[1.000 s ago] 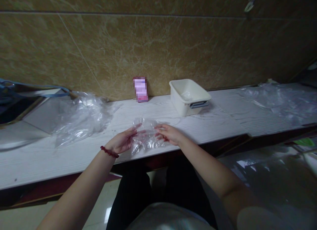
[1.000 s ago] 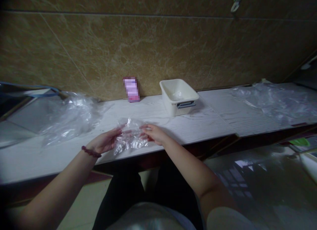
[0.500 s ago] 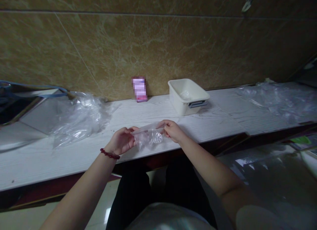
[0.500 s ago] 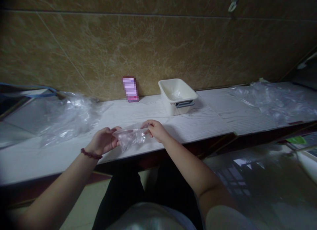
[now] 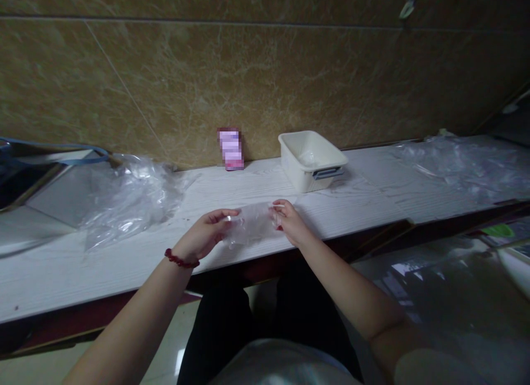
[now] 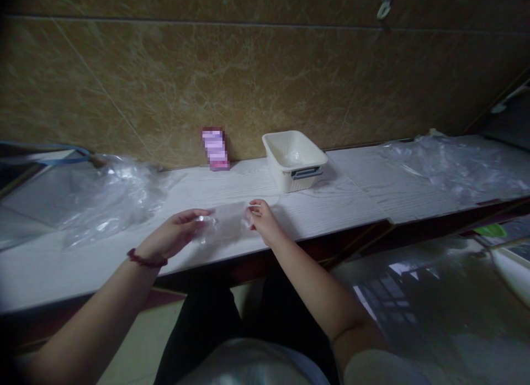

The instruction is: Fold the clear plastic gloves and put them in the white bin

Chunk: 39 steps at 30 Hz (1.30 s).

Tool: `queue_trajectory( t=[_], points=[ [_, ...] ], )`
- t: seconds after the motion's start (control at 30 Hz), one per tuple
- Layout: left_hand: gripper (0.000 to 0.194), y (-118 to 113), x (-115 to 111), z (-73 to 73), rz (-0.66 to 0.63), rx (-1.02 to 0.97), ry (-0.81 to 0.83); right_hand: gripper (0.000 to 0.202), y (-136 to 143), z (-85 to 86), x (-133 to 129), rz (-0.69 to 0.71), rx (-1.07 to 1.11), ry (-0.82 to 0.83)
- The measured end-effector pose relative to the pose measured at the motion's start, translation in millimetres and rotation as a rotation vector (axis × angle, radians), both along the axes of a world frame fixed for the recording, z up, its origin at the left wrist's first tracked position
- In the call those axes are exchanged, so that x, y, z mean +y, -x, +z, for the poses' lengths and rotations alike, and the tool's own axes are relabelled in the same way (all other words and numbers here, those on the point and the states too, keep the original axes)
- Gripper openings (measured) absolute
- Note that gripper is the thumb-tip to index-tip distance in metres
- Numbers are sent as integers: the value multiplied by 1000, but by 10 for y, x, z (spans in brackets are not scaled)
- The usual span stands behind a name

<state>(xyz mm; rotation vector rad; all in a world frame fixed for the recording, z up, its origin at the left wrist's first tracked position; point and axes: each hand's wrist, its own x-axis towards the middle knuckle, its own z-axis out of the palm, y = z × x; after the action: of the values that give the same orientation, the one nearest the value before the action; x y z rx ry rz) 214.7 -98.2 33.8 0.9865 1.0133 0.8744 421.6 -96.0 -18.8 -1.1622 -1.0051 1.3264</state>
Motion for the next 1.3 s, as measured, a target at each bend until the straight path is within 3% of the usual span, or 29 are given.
queue_trajectory(
  t=[0.1,0.2,0.37,0.6,1.03,1.3],
  points=[
    [27,-16,-27,84,6,-13,-37,35,61,-2,-146,1,124,126],
    [29,-40,-62,160,22,-17,-64,35,160,6,-287,111,235,214],
    [30,-51,-84,171,33,-3,-70,40,270,17,-388,168,337,212],
    [38,-11,-80,130,-15,12,-29,33,175,16,-337,106,62,101],
    [44,55,-88,156,-192,89,10,23,82,-8,-297,1,-236,-38],
    [47,112,-51,124,-280,113,8,31,157,-69,-311,83,185,40]
  ],
)
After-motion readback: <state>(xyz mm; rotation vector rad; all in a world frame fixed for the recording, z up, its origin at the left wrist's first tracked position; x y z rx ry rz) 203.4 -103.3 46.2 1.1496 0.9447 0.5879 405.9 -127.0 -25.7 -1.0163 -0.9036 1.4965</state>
